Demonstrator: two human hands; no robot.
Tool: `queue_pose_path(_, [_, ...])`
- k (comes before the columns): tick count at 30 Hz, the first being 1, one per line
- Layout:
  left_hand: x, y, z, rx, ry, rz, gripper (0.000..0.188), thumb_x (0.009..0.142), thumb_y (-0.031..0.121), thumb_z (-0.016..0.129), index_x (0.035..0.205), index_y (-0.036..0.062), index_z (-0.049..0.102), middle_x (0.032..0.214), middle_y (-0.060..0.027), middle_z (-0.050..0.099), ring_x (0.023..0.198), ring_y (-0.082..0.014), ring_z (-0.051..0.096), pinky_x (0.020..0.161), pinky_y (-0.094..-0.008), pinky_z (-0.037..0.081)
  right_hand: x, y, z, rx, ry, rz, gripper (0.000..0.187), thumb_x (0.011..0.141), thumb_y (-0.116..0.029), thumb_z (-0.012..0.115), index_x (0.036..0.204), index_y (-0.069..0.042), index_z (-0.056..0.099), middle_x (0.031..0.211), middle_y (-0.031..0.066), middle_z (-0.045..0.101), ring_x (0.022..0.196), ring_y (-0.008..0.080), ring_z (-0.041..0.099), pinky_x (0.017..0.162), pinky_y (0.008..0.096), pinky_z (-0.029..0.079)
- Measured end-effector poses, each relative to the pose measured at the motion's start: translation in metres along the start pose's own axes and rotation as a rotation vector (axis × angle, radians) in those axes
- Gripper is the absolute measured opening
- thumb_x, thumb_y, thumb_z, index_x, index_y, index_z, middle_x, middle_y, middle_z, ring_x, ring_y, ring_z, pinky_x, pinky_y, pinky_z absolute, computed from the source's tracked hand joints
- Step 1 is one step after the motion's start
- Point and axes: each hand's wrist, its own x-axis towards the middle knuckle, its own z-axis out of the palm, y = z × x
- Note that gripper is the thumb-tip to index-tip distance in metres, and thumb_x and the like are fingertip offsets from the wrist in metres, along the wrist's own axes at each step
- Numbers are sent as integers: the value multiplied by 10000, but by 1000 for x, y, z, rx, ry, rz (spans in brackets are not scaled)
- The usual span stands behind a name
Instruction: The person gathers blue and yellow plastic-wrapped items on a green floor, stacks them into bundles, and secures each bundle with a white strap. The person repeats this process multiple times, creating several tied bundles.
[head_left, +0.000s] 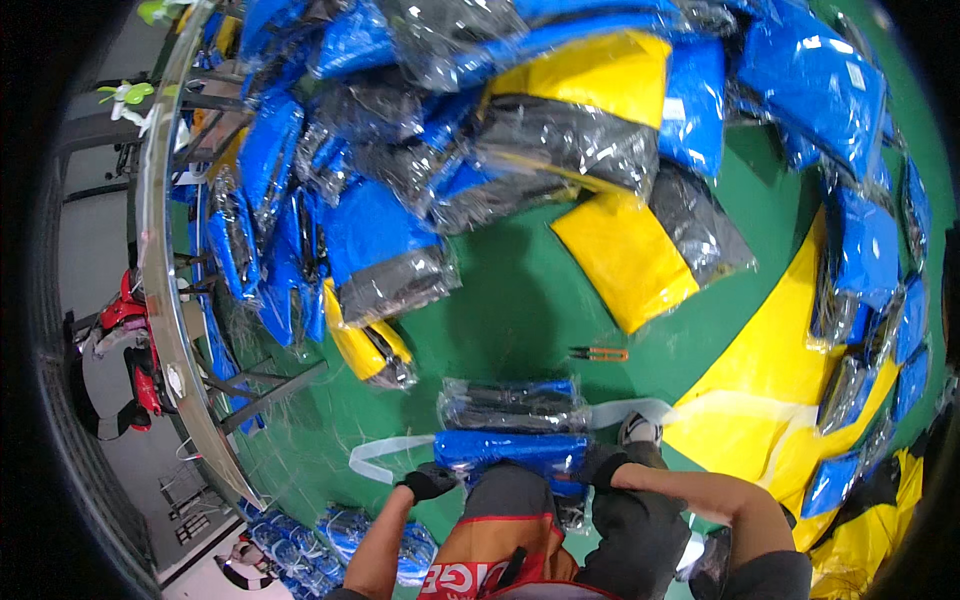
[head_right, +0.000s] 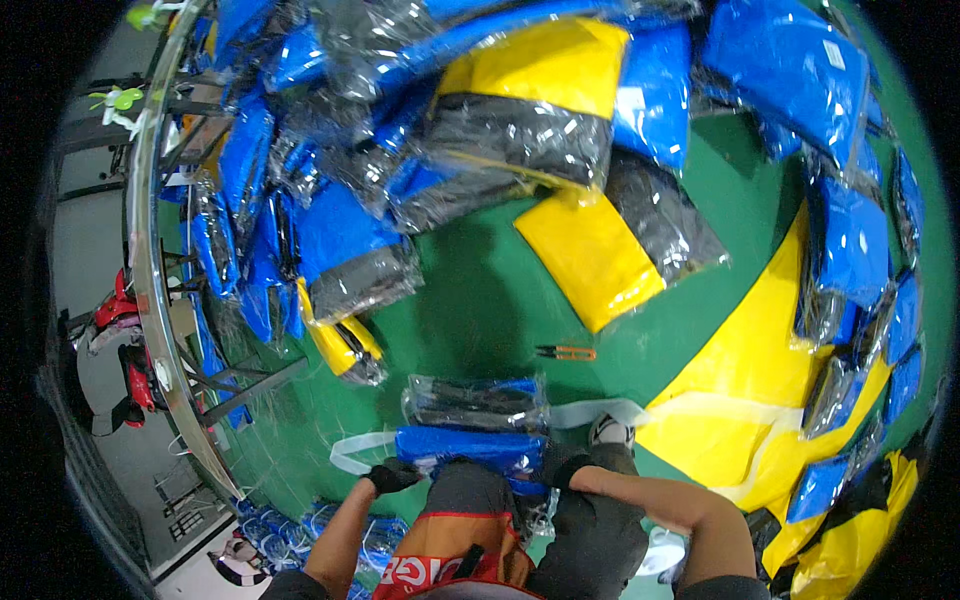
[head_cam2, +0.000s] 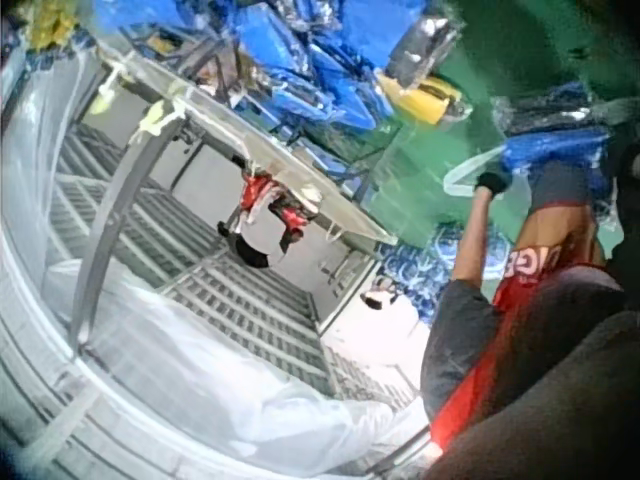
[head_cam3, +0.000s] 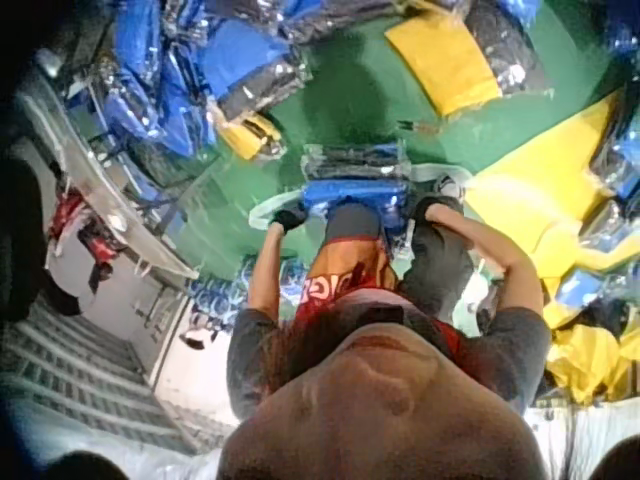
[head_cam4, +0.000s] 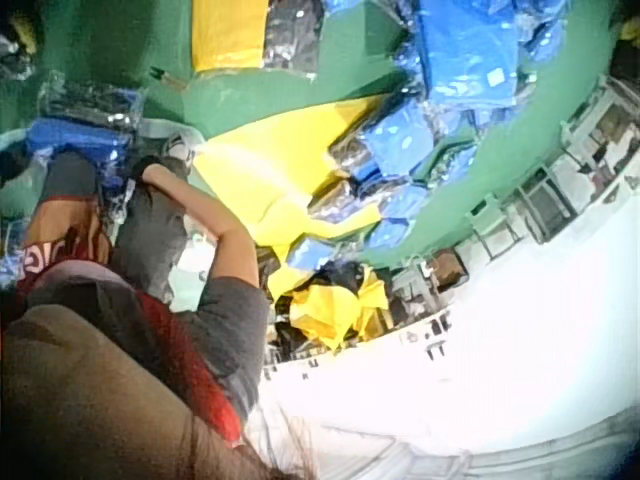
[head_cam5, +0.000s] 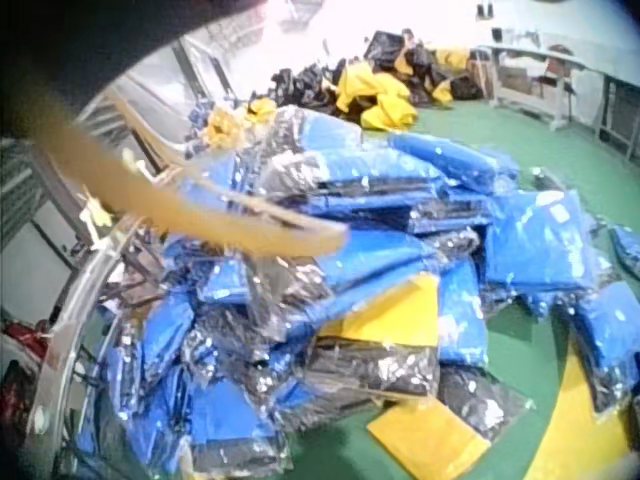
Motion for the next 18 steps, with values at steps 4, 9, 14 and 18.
queue_pose_path(4, [-37,37,-141,-167,1088,-398,479,821,381,548,1135,19,524,1020,-218,603,899,-407,580,763,-471,470,3,-28,-95,-115,-134,-36,693,745,-561,618,1205,-51,521,1190,180,543,1038,288,534,878,367,420])
queue_pose_path(9, [-1,-55,-300,-480,1525,-144,656,785,442,644,1185,-45,460,1114,-215,566,1042,-336,541,896,-372,410,106,-150,-232,301,467,-391,693,757,-557,611,1224,-54,511,1204,176,536,1029,273,535,864,359,421])
queue_pose_path(14, [57,-89,-353,-600,1547,-410,904,659,579,698,1244,-57,432,1224,-220,519,1079,-336,529,894,-383,415,224,-284,-348,1351,640,-238,687,698,-484,692,1202,-47,527,1254,154,496,1066,260,499,896,361,391])
queue_pose_path(18, [35,-61,-328,-607,1753,-218,826,761,611,561,1248,-48,455,1257,-248,478,1145,-353,482,977,-391,359,257,-238,-303,1212,737,-485,499,724,-305,702,1120,-43,548,1129,116,558,975,214,529,833,344,420])
